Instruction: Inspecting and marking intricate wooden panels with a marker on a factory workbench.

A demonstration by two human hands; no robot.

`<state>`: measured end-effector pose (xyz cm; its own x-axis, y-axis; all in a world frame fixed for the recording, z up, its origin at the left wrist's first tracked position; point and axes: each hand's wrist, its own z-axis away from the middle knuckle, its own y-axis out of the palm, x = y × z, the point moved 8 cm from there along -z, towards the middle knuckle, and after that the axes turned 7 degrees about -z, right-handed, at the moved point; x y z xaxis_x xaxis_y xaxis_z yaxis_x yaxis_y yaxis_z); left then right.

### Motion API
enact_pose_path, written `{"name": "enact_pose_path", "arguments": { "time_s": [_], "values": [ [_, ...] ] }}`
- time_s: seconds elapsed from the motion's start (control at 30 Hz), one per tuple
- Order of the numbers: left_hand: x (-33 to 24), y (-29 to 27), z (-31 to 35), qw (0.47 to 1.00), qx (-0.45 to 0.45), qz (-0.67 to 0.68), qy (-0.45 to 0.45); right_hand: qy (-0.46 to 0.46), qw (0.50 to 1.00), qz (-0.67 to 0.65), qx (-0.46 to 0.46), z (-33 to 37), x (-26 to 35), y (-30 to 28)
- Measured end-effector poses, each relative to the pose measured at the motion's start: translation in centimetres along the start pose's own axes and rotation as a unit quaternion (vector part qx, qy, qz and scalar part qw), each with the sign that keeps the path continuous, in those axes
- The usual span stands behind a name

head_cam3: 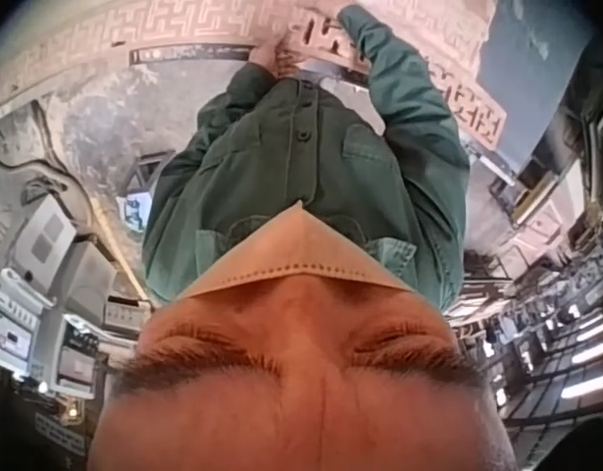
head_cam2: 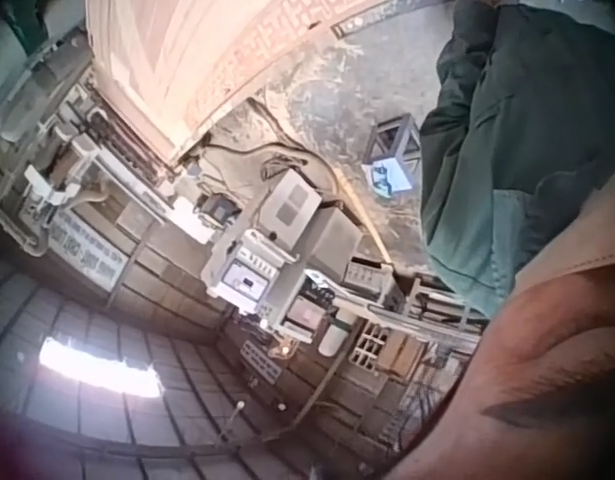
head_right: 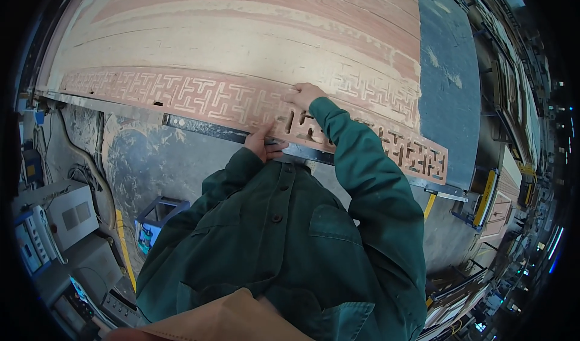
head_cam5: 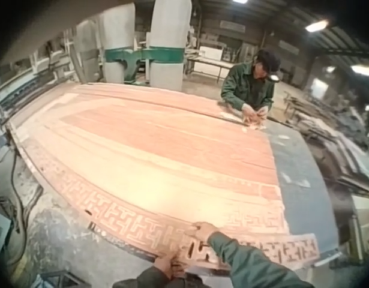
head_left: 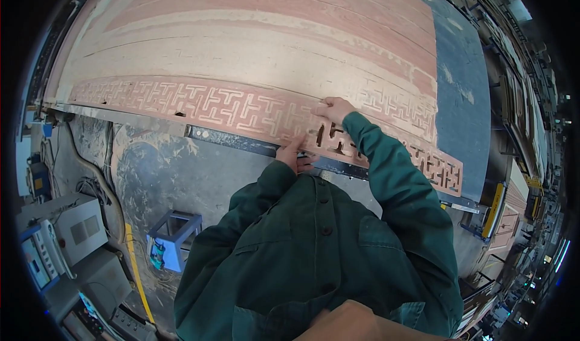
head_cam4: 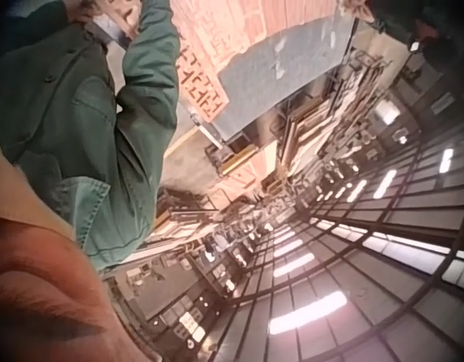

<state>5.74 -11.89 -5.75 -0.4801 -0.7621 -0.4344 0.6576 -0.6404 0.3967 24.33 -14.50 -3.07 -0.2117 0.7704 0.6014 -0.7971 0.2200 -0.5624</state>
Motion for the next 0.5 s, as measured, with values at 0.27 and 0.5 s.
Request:
{"name": "enact_pose_path", "arguments": {
  "time_s": [0.27, 0.5],
  "values": [
    [-0.1, -1.3, -0.2, 0.994, -0.110, -0.006, 0.016, 0.033, 0.999, -0.009, -0.008, -1.3, -1.3, 0.4],
    [-0.3, -1.4, 0.3, 0.989, -0.145, -0.010, 0.002, 0.014, 0.994, 0.051, -0.095, 1.2, 1.0, -0.6]
  ]
}}
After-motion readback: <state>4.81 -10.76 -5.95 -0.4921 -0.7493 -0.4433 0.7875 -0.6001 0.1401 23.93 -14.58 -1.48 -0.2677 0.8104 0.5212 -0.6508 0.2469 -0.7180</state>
